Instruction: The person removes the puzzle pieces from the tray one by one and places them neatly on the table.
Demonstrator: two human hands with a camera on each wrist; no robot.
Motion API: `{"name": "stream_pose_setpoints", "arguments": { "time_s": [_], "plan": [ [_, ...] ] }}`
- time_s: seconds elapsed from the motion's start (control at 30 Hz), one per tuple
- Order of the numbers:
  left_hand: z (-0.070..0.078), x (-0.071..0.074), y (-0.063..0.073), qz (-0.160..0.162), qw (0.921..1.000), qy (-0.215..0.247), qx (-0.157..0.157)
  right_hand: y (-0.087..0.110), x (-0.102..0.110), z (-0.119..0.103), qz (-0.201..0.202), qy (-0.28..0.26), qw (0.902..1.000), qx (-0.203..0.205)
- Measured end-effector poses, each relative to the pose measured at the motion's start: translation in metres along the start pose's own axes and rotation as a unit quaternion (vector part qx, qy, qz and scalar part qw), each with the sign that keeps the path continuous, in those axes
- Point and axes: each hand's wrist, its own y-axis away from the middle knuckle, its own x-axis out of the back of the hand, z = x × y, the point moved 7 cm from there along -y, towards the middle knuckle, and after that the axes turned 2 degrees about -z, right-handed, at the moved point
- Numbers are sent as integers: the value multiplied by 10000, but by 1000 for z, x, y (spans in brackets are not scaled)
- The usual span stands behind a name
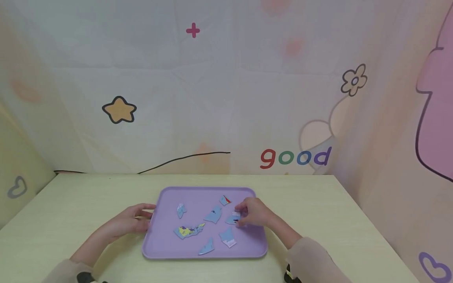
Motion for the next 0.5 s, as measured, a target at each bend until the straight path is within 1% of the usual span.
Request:
{"name": "stream_pose_setpoints", "arguments": {
  "time_s": [0.1, 0.17, 0.3, 0.4, 0.5],
  "plan": [
    [-2, 0, -3, 7, 9999, -127, 63, -1, -1, 1, -7, 53, 10000, 65],
    [-3, 1, -5, -43, 9997, -231, 44, -2, -2, 1, -12, 84, 9999, 113],
    [-3, 2, -8, -50, 9985, -537, 38, -2, -2, 2, -12, 191, 9997, 118],
    [-5, 4, -10, 2, 9977, -675, 103, -3, -1, 2, 13, 279, 9996, 97],
    [-8, 5, -12, 3, 9980, -625, 127, -4, -1, 2, 51, 275, 9996, 89]
  ]
}}
